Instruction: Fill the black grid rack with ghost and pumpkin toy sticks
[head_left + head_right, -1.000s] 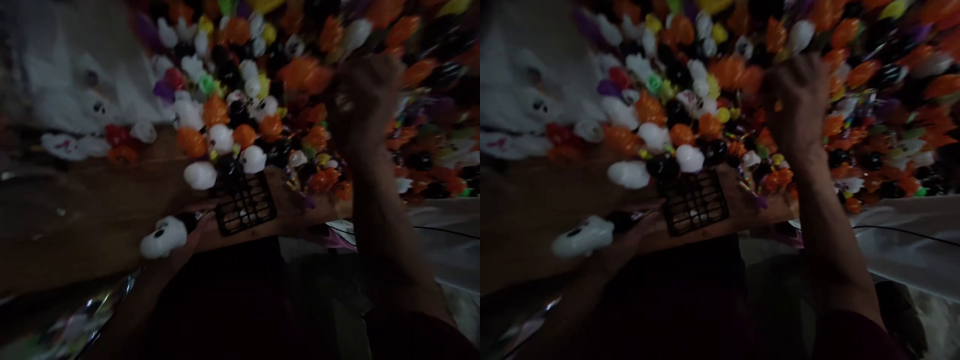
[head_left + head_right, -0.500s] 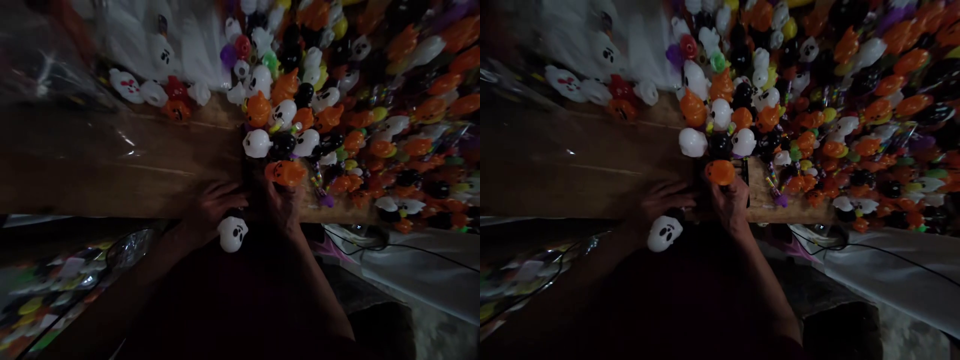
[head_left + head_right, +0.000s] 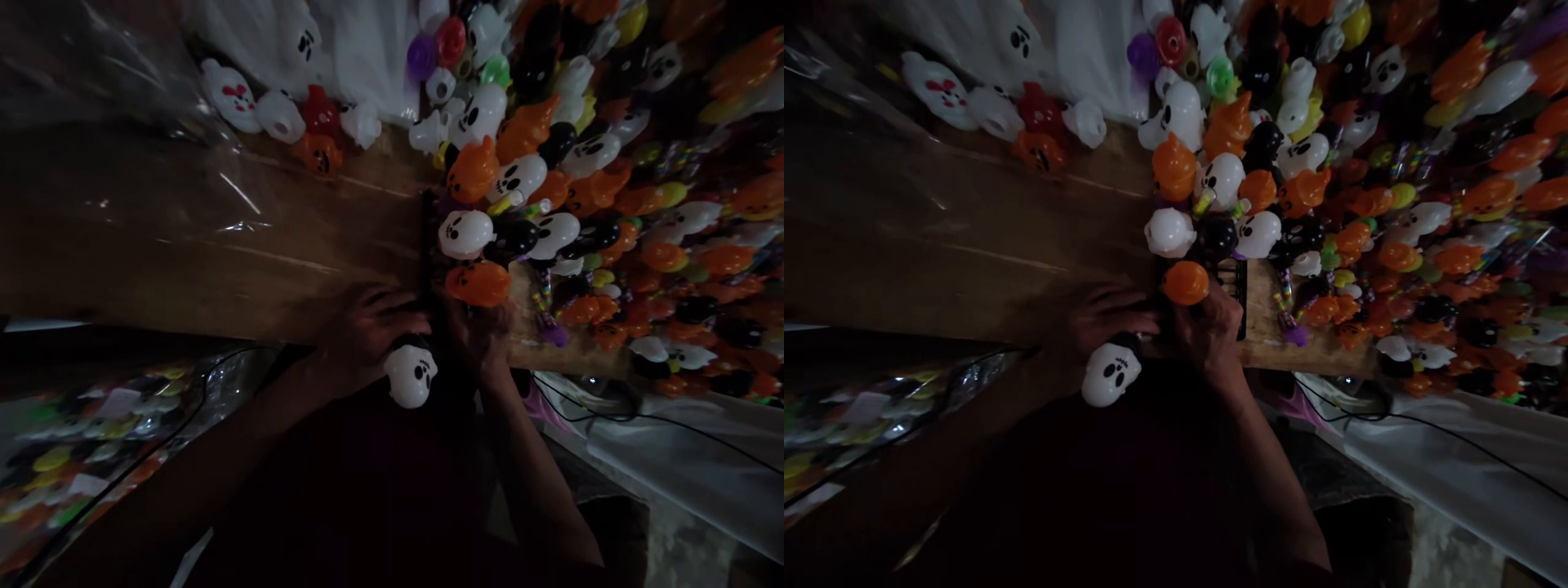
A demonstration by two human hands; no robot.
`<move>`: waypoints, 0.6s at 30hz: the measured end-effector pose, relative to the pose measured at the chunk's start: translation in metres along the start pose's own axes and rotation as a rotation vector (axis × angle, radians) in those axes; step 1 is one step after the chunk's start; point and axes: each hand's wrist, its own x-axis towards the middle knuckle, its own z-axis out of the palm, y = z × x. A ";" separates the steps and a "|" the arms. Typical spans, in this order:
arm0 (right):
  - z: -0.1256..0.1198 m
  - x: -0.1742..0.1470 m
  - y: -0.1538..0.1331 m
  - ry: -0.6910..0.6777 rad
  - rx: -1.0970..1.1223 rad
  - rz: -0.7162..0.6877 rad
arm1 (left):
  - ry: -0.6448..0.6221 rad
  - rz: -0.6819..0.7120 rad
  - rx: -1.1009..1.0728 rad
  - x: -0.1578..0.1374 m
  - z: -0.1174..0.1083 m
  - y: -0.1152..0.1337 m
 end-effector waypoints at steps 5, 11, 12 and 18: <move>-0.001 0.001 0.002 -0.029 0.037 -0.026 | -0.056 -0.058 -0.108 -0.004 0.000 -0.003; 0.004 -0.005 0.004 0.072 -0.025 -0.072 | 0.116 -0.454 -0.516 0.011 -0.015 0.011; 0.005 -0.006 0.004 0.071 -0.026 -0.046 | 0.150 -0.490 -0.513 0.015 -0.017 0.013; 0.003 -0.006 0.000 -0.011 0.008 -0.006 | 0.367 -0.772 -0.586 0.043 -0.015 0.008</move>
